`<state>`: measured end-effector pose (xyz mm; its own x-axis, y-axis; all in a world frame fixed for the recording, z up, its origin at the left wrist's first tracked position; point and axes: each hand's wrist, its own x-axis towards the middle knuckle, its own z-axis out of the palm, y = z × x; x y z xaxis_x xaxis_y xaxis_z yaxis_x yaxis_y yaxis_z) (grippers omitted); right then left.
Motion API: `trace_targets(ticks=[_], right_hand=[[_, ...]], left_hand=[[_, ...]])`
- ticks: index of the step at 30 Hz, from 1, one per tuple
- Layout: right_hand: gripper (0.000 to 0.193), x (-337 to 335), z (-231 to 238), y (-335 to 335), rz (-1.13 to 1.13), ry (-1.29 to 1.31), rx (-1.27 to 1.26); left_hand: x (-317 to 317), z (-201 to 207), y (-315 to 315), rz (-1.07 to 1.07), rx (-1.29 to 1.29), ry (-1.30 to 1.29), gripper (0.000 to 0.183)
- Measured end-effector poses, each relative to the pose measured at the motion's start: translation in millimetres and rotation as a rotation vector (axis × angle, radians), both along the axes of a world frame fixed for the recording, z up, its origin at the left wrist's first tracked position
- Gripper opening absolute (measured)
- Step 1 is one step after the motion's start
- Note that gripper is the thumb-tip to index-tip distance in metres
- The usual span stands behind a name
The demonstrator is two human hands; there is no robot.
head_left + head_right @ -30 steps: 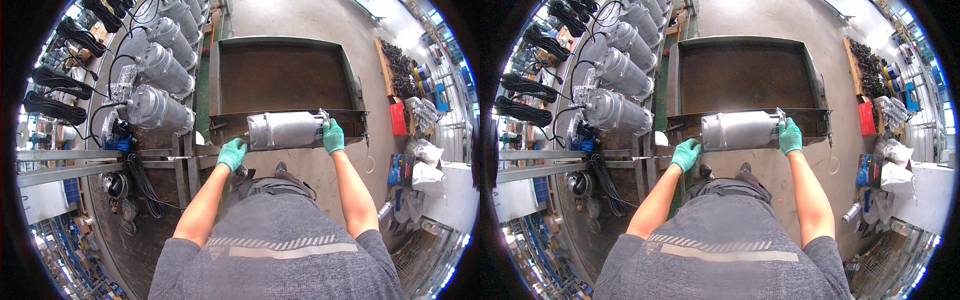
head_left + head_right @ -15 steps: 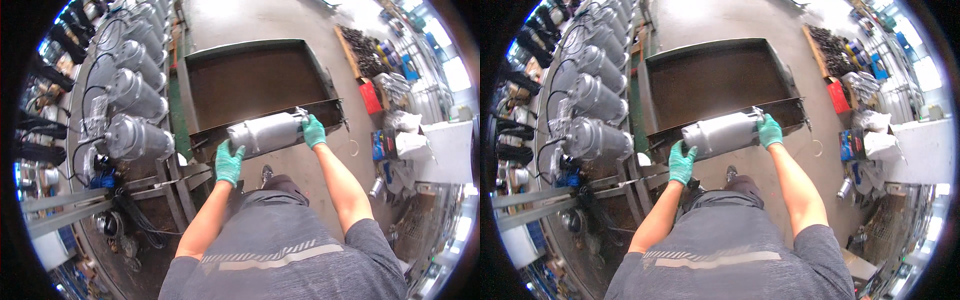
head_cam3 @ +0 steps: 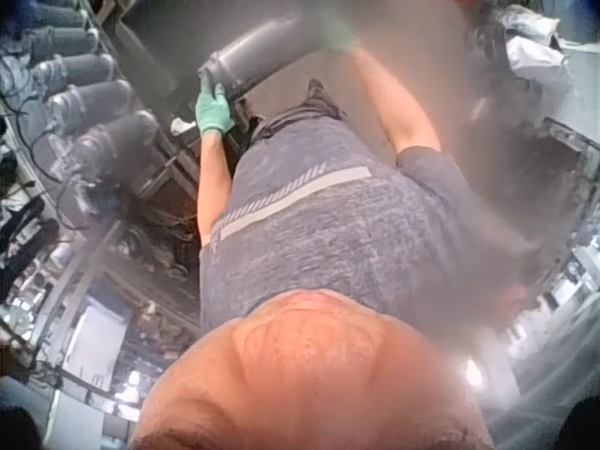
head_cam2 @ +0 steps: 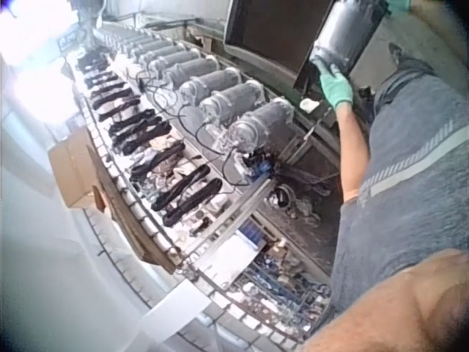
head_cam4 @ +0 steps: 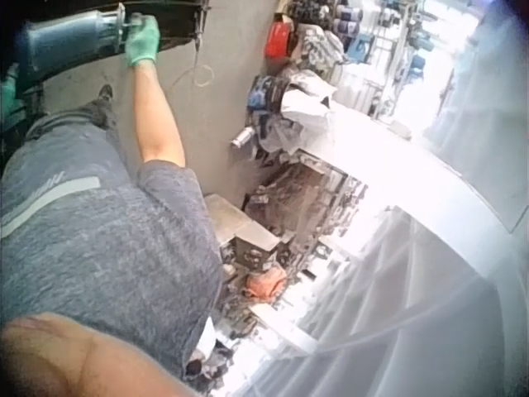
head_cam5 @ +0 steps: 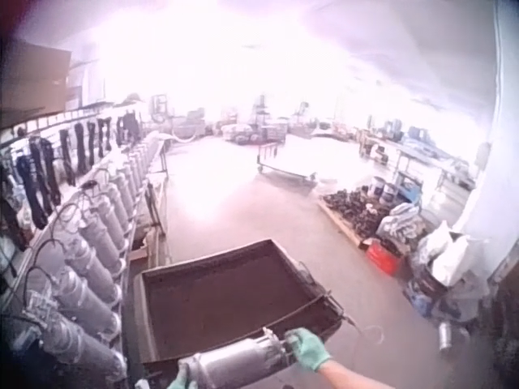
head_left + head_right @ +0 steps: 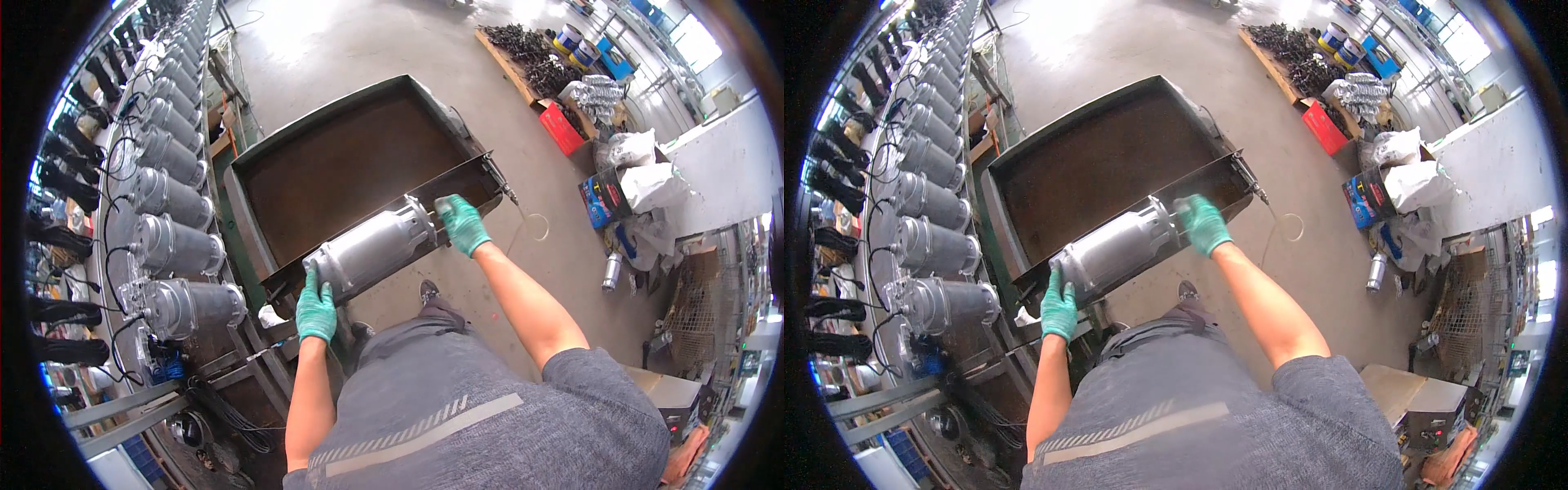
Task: The person lifts an industrial pump from a workstation, immerses it in a basin of liquid to check for leaks, and then places it on a shelf alongside other similar pumps.
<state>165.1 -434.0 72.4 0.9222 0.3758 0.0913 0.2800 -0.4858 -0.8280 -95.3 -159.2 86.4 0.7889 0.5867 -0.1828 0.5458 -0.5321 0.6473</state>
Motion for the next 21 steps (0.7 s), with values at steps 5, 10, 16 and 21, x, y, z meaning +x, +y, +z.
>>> trace_targets(ticks=[5,10,16,21], right_hand=[[0.044,75.3,-41.4,-122.5,-0.472,-0.148,-0.615],[0.046,108.4,-40.1,-151.3,-0.318,-0.012,-0.894],[0.035,134.7,-37.5,-142.2,-0.158,0.001,-0.986],[0.024,137.2,-40.3,-137.1,-0.165,0.023,-1.032]], left_hand=[[7.4,0.0,-1.5,0.034,0.01,0.009,0.058],[20.4,10.9,-7.7,0.053,-0.004,0.111,0.059],[8.4,-11.6,4.0,-0.002,0.064,0.095,0.06],[7.8,-11.1,0.9,-0.04,0.09,0.056,0.059]])
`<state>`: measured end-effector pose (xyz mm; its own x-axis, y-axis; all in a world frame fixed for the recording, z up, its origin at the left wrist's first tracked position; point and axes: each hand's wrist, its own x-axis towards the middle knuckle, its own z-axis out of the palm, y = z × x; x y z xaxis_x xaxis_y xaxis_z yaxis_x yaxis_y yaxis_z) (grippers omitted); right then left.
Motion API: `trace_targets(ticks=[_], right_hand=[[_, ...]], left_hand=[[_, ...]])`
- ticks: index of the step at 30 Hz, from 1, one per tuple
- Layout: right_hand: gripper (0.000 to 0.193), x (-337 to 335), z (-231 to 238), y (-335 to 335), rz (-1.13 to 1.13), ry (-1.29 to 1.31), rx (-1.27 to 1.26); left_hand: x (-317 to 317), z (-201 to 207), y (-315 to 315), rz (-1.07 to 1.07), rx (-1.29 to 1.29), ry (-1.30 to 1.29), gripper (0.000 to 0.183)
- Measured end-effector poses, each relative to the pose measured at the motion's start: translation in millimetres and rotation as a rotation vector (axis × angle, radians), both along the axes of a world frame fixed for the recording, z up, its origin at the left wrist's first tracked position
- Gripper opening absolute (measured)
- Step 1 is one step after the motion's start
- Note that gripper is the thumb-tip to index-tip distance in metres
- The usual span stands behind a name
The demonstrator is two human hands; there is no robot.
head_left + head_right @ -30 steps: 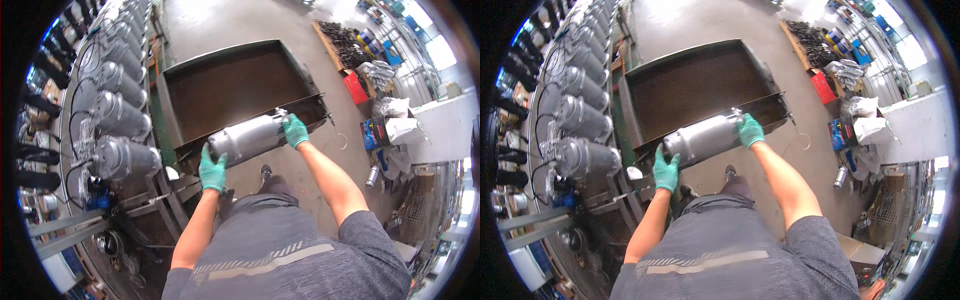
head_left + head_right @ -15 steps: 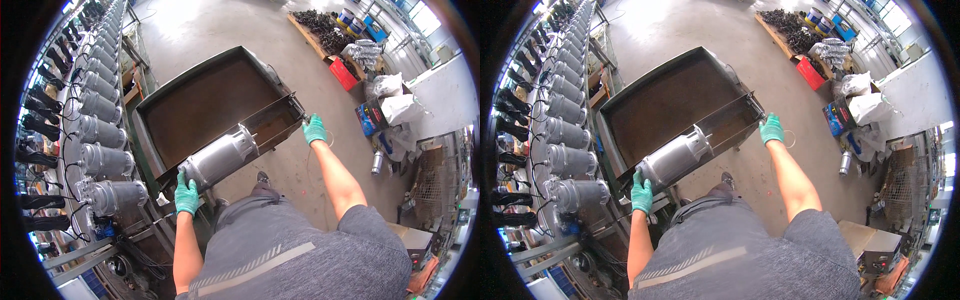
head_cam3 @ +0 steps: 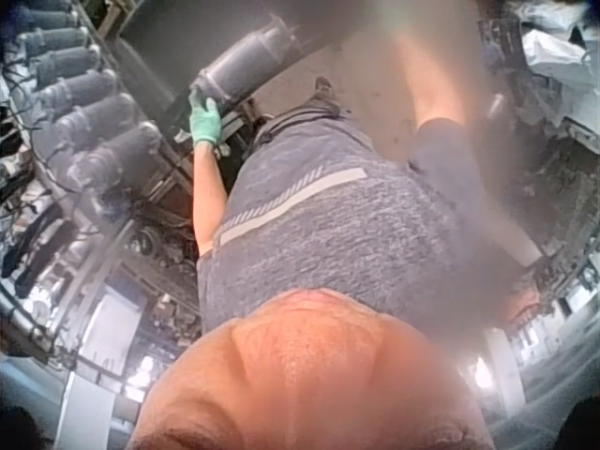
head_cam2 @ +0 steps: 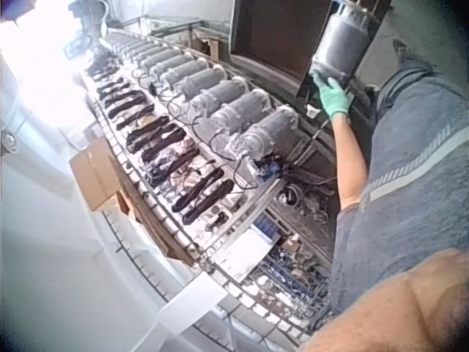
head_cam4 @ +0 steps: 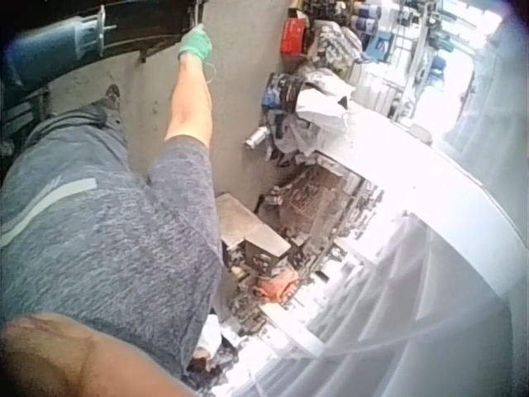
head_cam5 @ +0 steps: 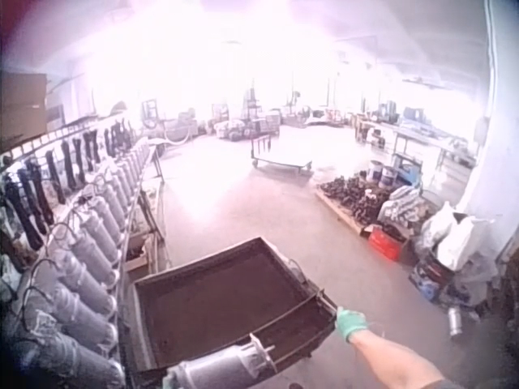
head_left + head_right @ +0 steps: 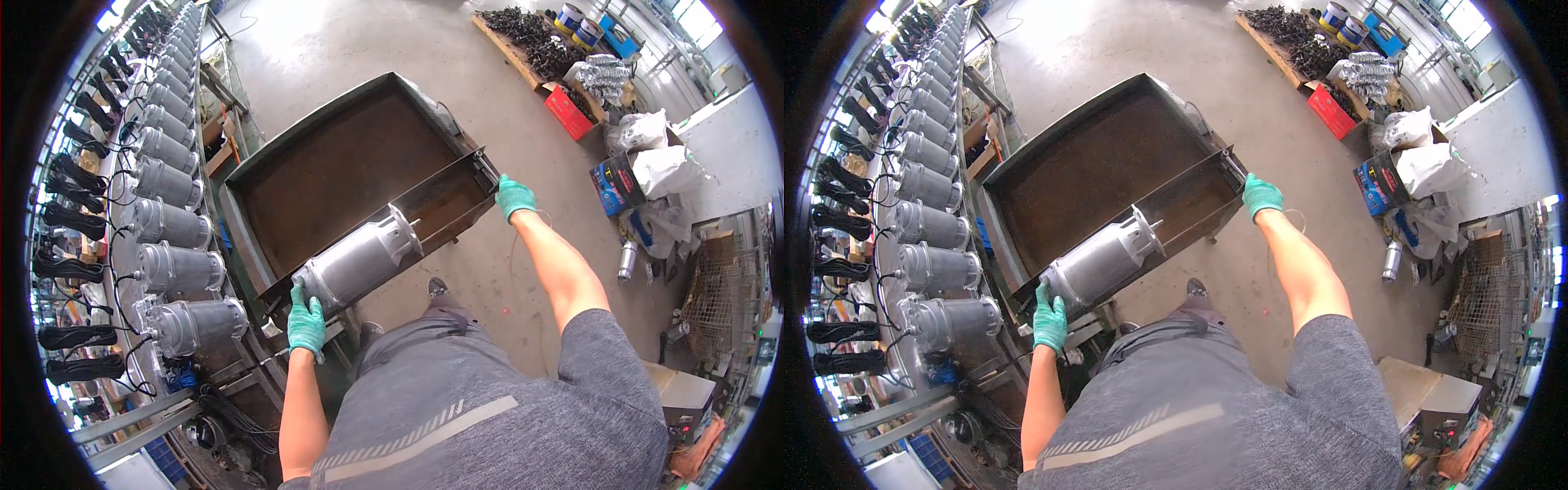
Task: The person lifts an industrial pump from a workstation, immerses it in a basin of liquid to check for leaks, and then places it on a shelf alongside other similar pumps.
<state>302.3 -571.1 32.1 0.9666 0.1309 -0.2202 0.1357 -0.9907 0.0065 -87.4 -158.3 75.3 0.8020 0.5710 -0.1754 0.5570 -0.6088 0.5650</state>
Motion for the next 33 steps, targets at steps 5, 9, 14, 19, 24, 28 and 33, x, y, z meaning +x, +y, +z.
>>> trace_targets(ticks=[5,9,14,19,24,28,33], right_hand=[[0.028,0.6,8.2,1.9,0.046,0.021,0.023],[0.031,-11.3,17.3,22.0,-0.044,-0.032,0.156],[0.013,-54.9,64.3,35.5,-0.26,0.204,1.243],[0.018,-102.2,137.1,77.0,0.193,0.064,1.134],[0.021,-126.5,141.1,119.1,0.811,-0.146,0.813],[0.024,-134.0,125.3,139.3,0.944,-0.206,0.554],[0.021,-137.4,128.1,151.8,0.963,-0.222,0.45]], left_hand=[[0.4,0.4,0.0,-0.007,0.037,0.02,0.058],[-2.5,2.5,1.4,0.008,0.012,0.066,0.058],[2.9,13.2,0.8,0.02,0.003,0.123,0.06],[0.0,5.0,4.7,0.038,0.008,0.137,0.061],[2.5,12.3,3.9,0.022,-0.005,0.159,0.061],[1.0,16.3,1.3,0.024,-0.005,0.145,0.061],[0.7,18.1,2.7,0.018,0.0,0.164,0.061]])
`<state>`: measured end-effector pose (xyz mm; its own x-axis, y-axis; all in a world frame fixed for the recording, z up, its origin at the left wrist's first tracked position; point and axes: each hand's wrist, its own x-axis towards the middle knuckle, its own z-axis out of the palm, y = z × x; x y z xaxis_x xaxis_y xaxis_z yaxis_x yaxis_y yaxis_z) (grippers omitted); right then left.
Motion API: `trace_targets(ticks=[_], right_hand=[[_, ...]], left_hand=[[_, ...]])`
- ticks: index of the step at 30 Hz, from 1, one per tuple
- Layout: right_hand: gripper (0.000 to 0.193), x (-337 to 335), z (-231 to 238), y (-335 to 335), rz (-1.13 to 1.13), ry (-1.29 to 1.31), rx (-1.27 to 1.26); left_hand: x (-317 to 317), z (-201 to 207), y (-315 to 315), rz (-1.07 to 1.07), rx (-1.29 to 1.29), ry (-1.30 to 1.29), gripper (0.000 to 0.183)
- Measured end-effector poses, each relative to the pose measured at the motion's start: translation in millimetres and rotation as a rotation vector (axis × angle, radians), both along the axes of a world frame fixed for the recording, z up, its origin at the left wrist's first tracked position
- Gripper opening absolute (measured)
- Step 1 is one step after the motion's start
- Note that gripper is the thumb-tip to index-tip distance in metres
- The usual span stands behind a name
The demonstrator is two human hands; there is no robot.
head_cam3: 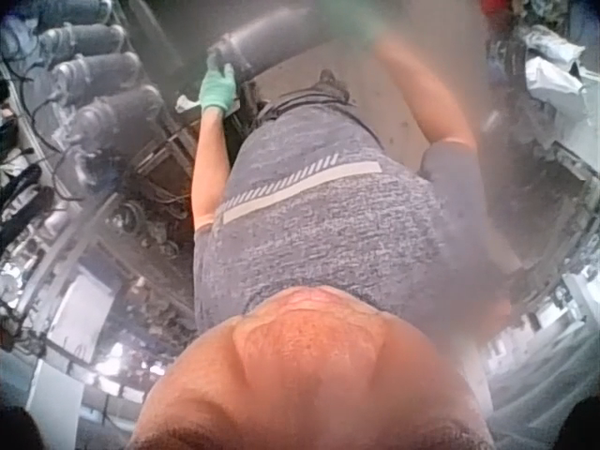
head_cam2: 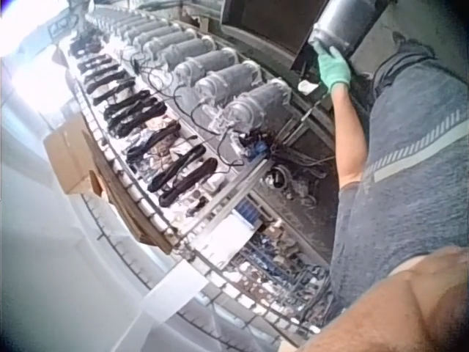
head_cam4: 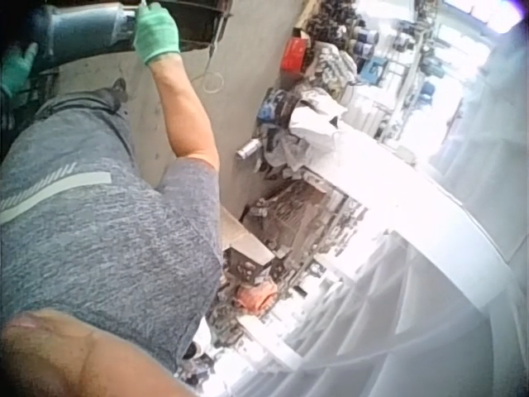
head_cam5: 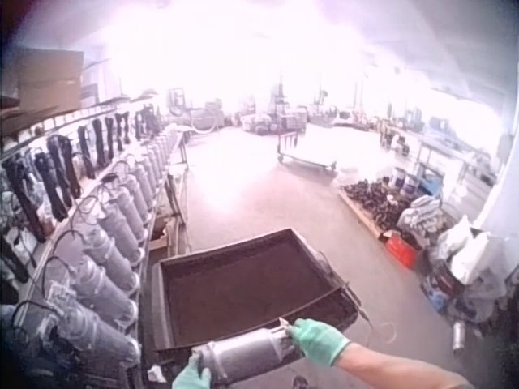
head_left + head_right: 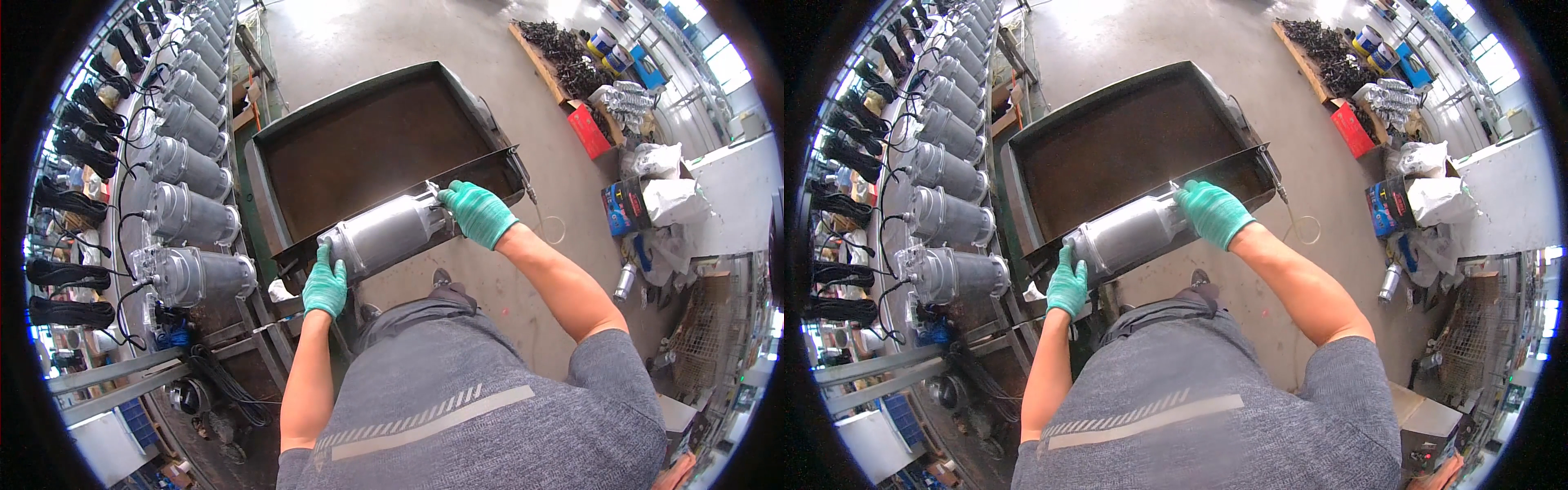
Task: The person lifts an industrial pump from a workstation, immerses it in a basin of liquid to check for leaks, and then places it on a shelf alongside other similar pumps.
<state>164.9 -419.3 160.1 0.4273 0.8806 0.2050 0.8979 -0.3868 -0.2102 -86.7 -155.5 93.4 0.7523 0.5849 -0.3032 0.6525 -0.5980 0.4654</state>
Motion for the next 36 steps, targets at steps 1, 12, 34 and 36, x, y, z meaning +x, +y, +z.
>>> trace_targets(ticks=[1,12,34,36], right_hand=[[0.02,-0.5,-0.3,1.3,0.017,-0.031,-0.038],[0.017,-9.6,15.0,19.3,0.029,-0.152,-0.135],[0.039,-18.6,10.4,34.2,-0.343,-0.015,-0.379],[0.033,-26.7,22.9,35.7,-0.331,-0.03,-0.398]], left_hand=[[-0.8,-0.4,1.2,-0.001,-0.005,-0.007,0.06],[0.4,10.8,3.9,-0.053,0.015,0.055,0.062],[1.5,19.2,3.5,-0.092,0.029,0.089,0.061],[-0.4,16.3,4.0,-0.1,0.047,0.085,0.062]])
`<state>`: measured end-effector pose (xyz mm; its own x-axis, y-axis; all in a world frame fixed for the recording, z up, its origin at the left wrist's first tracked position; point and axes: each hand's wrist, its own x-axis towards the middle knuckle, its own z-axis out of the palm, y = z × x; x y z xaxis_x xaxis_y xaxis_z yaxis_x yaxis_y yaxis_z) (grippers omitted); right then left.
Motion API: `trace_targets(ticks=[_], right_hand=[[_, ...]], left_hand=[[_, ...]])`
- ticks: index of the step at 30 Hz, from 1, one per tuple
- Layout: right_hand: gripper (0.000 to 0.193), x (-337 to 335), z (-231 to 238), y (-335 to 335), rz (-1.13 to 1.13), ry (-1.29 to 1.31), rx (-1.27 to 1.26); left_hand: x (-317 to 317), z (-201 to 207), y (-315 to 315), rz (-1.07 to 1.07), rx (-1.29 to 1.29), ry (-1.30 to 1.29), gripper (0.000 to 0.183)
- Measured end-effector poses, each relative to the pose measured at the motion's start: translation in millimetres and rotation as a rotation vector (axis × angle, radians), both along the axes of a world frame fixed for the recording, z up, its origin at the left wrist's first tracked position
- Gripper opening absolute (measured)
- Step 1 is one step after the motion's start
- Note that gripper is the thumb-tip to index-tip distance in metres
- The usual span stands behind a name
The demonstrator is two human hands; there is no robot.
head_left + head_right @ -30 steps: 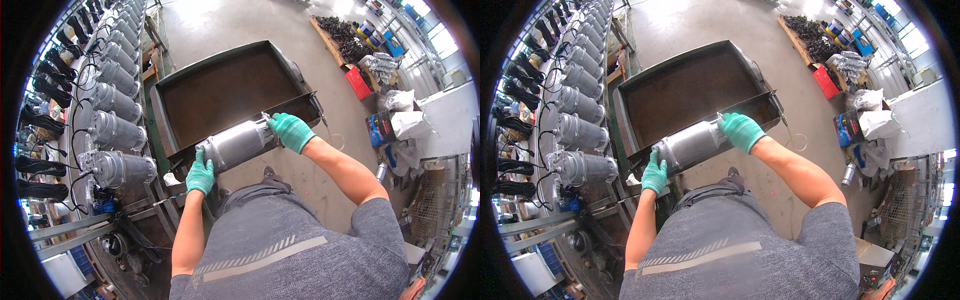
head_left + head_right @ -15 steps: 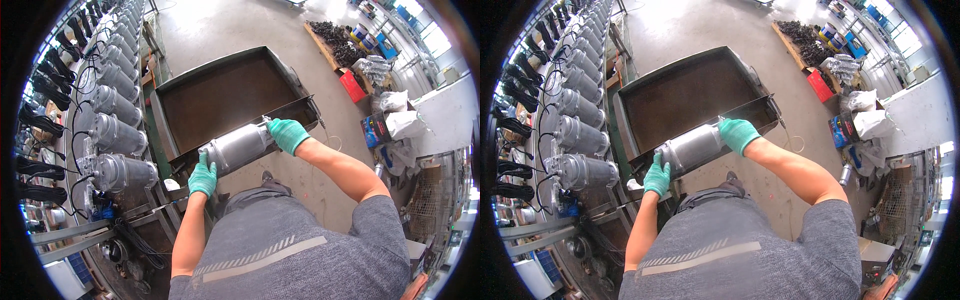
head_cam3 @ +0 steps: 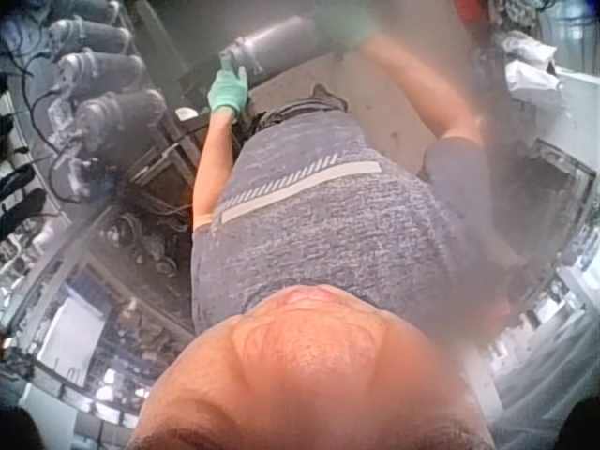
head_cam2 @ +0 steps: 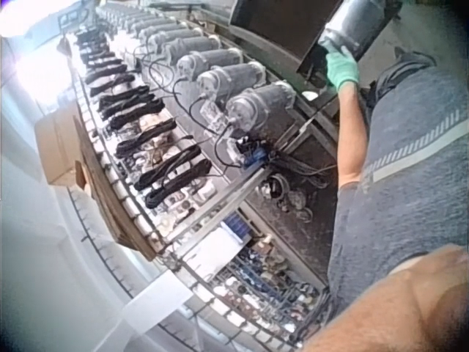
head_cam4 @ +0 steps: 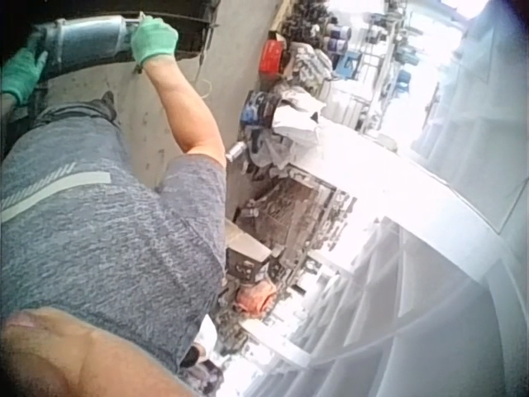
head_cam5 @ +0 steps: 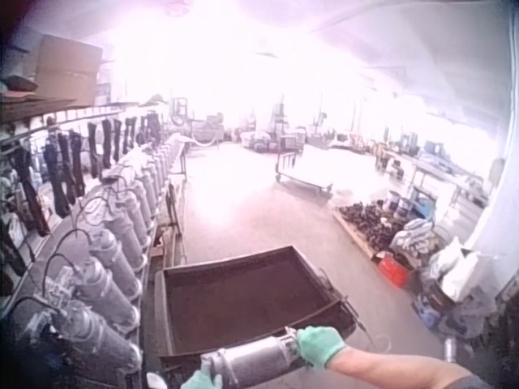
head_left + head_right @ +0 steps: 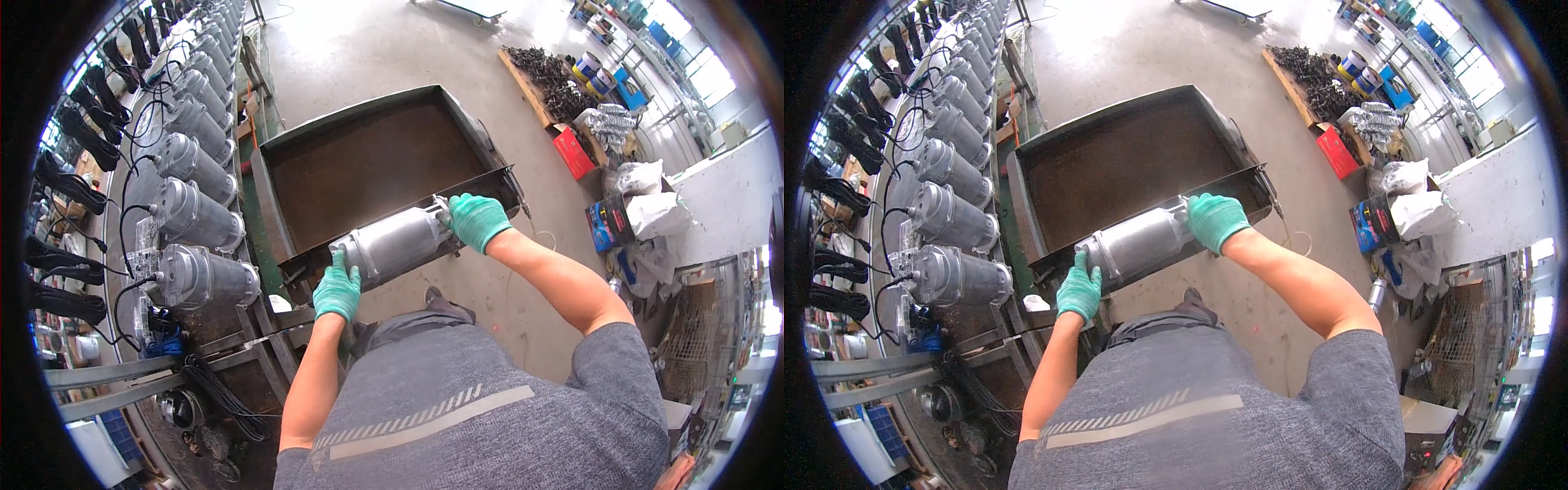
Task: The person lifts an industrial pump from a workstation, immerses it in a basin of liquid to check for leaks, and then places it on a shelf alongside other similar pumps.
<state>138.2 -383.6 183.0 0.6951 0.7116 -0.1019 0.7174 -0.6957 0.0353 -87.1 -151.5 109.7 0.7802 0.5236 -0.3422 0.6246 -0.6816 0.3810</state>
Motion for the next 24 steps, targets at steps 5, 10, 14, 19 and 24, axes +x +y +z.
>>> trace_targets(ticks=[5,10,14,19,24], right_hand=[[0.037,-4.9,11.4,2.8,-0.067,0.141,0.004],[0.05,12.4,8.4,2.6,-0.055,0.163,-0.165],[0.034,0.5,26.1,15.1,-0.065,0.068,-0.054],[0.033,10.2,7.2,7.9,-0.028,0.092,-0.043],[0.044,4.0,18.5,5.3,-0.026,0.128,-0.151]], left_hand=[[-2.3,-0.6,-2.8,-0.006,0.02,-0.013,0.063],[7.5,0.9,-3.1,-0.009,0.008,0.007,0.063],[1.7,4.5,3.5,0.012,0.037,0.033,0.064],[6.6,-2.5,1.1,0.004,0.017,0.043,0.068],[0.2,3.7,-2.2,0.006,-0.026,0.073,0.065]])
